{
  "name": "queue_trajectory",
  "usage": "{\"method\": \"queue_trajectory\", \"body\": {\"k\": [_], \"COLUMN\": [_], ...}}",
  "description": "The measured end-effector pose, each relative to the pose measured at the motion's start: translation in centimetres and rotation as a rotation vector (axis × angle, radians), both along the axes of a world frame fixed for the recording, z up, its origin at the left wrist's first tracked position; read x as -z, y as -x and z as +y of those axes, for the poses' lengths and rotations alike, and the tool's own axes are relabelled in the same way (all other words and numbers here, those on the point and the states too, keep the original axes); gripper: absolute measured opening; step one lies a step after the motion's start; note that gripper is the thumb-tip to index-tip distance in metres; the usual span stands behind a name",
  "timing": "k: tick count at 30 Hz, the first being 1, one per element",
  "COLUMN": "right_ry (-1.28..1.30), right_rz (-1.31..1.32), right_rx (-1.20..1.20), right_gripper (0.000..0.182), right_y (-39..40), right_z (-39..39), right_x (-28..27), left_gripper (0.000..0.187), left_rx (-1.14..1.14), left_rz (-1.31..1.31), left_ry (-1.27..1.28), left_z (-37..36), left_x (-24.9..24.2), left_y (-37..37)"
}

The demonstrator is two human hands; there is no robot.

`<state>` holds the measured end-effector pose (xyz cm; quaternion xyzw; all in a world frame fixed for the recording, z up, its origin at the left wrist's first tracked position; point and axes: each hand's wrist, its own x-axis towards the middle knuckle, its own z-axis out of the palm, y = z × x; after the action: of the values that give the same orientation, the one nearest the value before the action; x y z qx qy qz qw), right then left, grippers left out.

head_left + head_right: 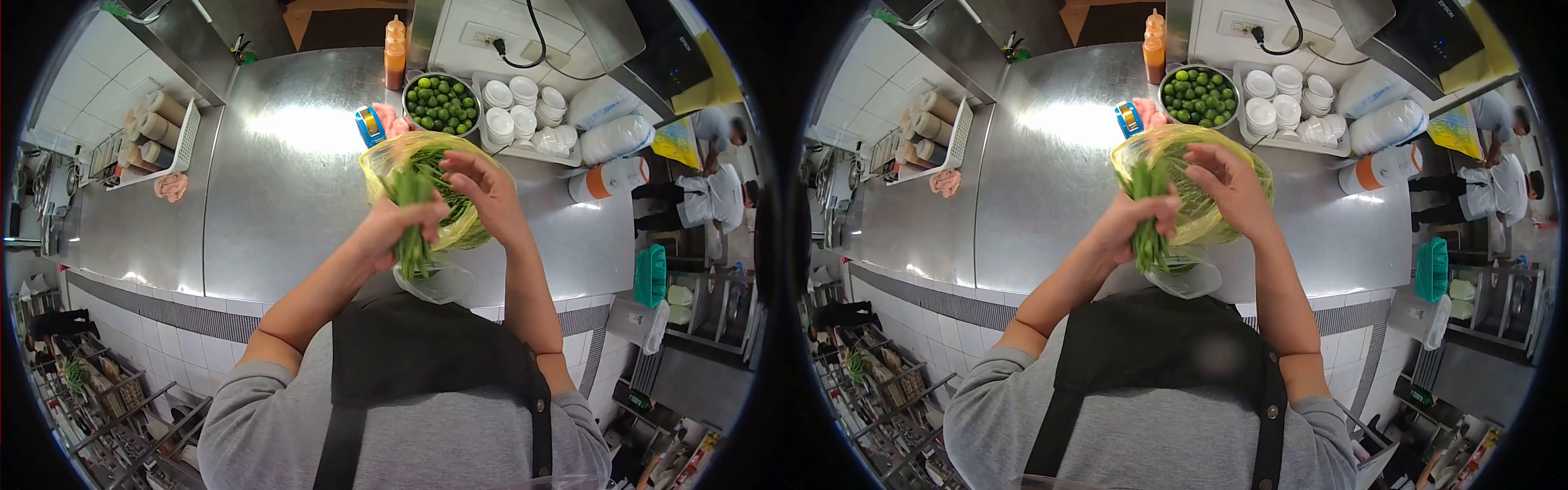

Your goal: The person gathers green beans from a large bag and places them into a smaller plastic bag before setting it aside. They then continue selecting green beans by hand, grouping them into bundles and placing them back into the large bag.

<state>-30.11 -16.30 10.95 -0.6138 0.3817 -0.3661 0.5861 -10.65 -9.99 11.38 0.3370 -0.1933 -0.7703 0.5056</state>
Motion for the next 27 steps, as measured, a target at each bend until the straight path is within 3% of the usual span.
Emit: {"method": "queue_trajectory", "body": {"k": [1, 2, 3, 4, 6, 8, 10, 11, 12, 15, 16, 18, 19, 21, 24, 26, 27], "right_ry": [0.0, -0.183, -0.366, -0.368, -0.396, -0.466, -0.446, -0.494, -0.496, -0.263, -0.262, -0.308, -0.305, -0.348, -0.433, -0.409, -0.417], "right_rz": [-0.001, -0.196, -0.392, -0.392, -0.298, -0.374, -0.282, -0.341, -0.339, -0.225, -0.224, -0.151, -0.152, -0.391, -0.549, -0.511, -0.456], "right_rx": [-0.002, -0.142, -0.28, -0.275, -0.372, -0.346, -0.277, -0.229, -0.229, -0.195, -0.194, -0.129, -0.129, 0.081, 0.079, 0.038, 0.037], "right_gripper": [0.05, 0.062, 0.075, 0.075, 0.093, 0.087, 0.079, 0.06, 0.06, 0.03, 0.03, 0.049, 0.049, 0.072, 0.07, 0.071, 0.066], "right_y": [-0.1, -0.3, -0.5, -0.7, -1.2, -0.9, -0.6, -0.4, -0.1, 0.4, 0.4, 0.5, 0.4, -0.1, 0.5, 0.4, 0.4], "right_z": [0.8, 1.9, 2.9, 3.8, 5.5, 6.8, 8.1, 8.9, 9.5, 10.9, 11.3, 11.9, 12.0, 12.4, 12.2, 12.1, 11.7], "right_x": [-0.7, -1.8, -2.5, -2.5, -2.4, -1.8, -1.6, -2.2, -2.1, -2.2, -2.4, -2.7, -3.1, -3.7, -2.6, -2.0, -1.8], "left_gripper": [0.026, 0.027, 0.027, 0.029, 0.031, 0.035, 0.033, 0.034, 0.034, 0.042, 0.042, 0.038, 0.038, 0.037, 0.048, 0.048, 0.049], "left_rx": [0.164, 0.332, 0.335, 0.412, 0.49, 0.602, 0.669, 0.732, 0.795, 0.83, 0.831, 0.562, 0.562, 0.714, 0.664, 0.686, 0.796], "left_rz": [-0.036, -0.07, -0.068, -0.032, 0.008, -0.135, -0.096, -0.054, -0.014, -0.013, -0.012, -0.137, -0.139, -0.028, -0.053, -0.075, -0.337], "left_ry": [0.009, 0.017, 0.015, 0.0, -0.019, 0.119, 0.078, 0.067, 0.056, 0.04, 0.041, -0.013, -0.01, -0.037, -0.008, 0.045, 0.096], "left_z": [0.6, 1.3, 2.1, 3.0, 3.8, 4.5, 5.0, 5.4, 5.7, 6.3, 6.7, 7.3, 7.2, 6.3, 5.3, 3.6, 2.5], "left_x": [-0.4, -0.8, -1.3, -2.0, -1.9, -0.9, -1.6, -1.7, -1.8, -1.9, -2.2, -2.7, -2.3, -1.4, -2.2, -3.0, -4.4], "left_y": [0.4, 0.8, 1.2, 1.6, 1.9, 1.9, 1.4, 1.2, 1.1, 1.1, 1.3, 2.0, 2.3, 2.8, 3.2, 3.4, 3.4]}}
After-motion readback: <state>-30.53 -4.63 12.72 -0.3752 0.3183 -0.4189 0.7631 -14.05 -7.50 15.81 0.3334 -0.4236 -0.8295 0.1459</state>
